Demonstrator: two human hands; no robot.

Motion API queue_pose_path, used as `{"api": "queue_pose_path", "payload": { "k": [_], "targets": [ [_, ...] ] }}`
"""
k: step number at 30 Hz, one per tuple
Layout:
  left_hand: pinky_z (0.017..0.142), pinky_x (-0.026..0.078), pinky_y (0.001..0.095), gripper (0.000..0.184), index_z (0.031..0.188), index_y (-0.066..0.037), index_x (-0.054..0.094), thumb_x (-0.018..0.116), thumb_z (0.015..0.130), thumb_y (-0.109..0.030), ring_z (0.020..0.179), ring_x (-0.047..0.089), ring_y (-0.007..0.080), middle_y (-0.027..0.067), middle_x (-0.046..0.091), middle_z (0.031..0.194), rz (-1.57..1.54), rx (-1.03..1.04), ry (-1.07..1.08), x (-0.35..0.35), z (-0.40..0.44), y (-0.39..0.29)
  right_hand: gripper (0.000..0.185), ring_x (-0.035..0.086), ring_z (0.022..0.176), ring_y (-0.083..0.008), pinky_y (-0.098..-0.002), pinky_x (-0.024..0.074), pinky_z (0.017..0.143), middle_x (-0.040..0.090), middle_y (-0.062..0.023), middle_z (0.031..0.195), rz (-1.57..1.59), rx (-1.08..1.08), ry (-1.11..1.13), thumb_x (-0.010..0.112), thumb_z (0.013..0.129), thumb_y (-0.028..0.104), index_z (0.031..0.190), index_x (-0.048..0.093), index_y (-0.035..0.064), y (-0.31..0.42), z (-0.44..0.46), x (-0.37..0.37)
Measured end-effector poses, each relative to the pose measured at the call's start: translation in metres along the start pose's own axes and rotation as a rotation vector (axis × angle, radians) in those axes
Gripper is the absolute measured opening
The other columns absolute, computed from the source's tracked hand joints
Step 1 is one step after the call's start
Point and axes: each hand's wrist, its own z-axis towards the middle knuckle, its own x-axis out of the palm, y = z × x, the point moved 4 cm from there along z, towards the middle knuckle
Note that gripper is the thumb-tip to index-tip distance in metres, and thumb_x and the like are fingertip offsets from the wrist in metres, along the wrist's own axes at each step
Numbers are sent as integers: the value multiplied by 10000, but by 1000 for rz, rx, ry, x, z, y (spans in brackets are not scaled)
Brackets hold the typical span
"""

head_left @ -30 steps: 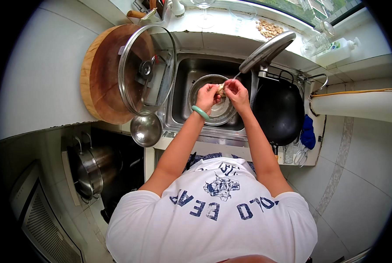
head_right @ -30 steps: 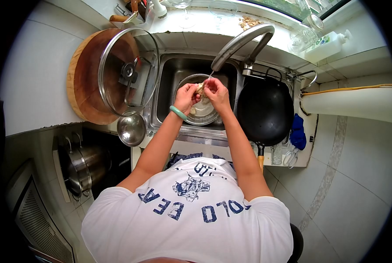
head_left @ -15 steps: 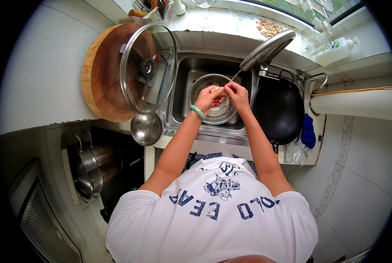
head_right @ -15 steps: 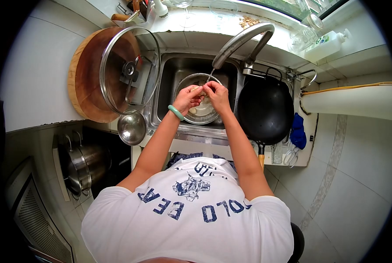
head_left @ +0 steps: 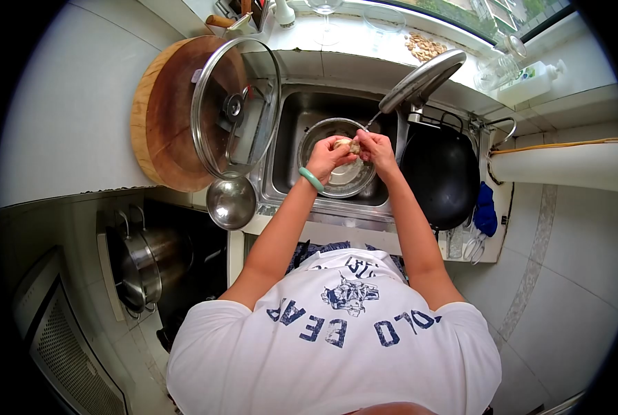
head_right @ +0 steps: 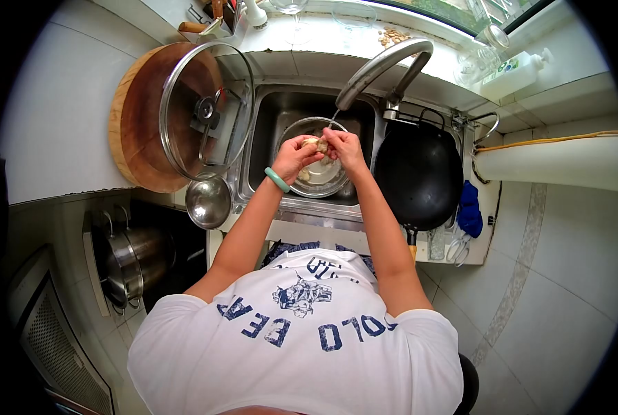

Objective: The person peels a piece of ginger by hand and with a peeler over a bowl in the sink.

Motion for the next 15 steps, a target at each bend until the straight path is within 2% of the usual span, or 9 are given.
{"api": "queue_pose_path", "payload": {
  "k": [2, 6, 11, 15],
  "targets": [
    [734, 529, 235, 171, 985, 2, 549, 516, 886, -132, 797, 596, 115, 49, 589, 879, 6, 0, -3, 0, 1, 0, 177, 421, 510, -27, -163, 315, 465, 531, 28, 620, -242, -46, 14, 597, 845, 183, 766, 609, 25, 8, -1, 4],
    [720, 531, 225, 190, 971, -2, 549, 512, 894, -171, 790, 601, 118, 61, 598, 889, -8, 11, -7, -2, 4, 2, 156, 438, 507, -42, -170, 339, 475, 541, 19, 609, -243, -51, -46, 627, 823, 155, 761, 627, 11, 17, -7, 7],
    [693, 533, 219, 217, 953, -10, 552, 498, 905, -214, 760, 605, 116, 58, 603, 869, -38, 13, -33, -3, 3, 1, 122, 468, 566, -43, -170, 371, 514, 582, -2, 713, -68, -63, 90, 599, 837, 124, 842, 618, 4, 4, -3, -2],
    [659, 523, 206, 218, 951, -18, 562, 502, 904, -222, 728, 593, 98, 42, 600, 850, -16, 32, -60, -2, 4, 1, 117, 472, 603, -40, -171, 381, 540, 573, 5, 748, 85, 8, 84, 582, 842, 103, 905, 607, 8, 0, -4, -2]
  ]
}}
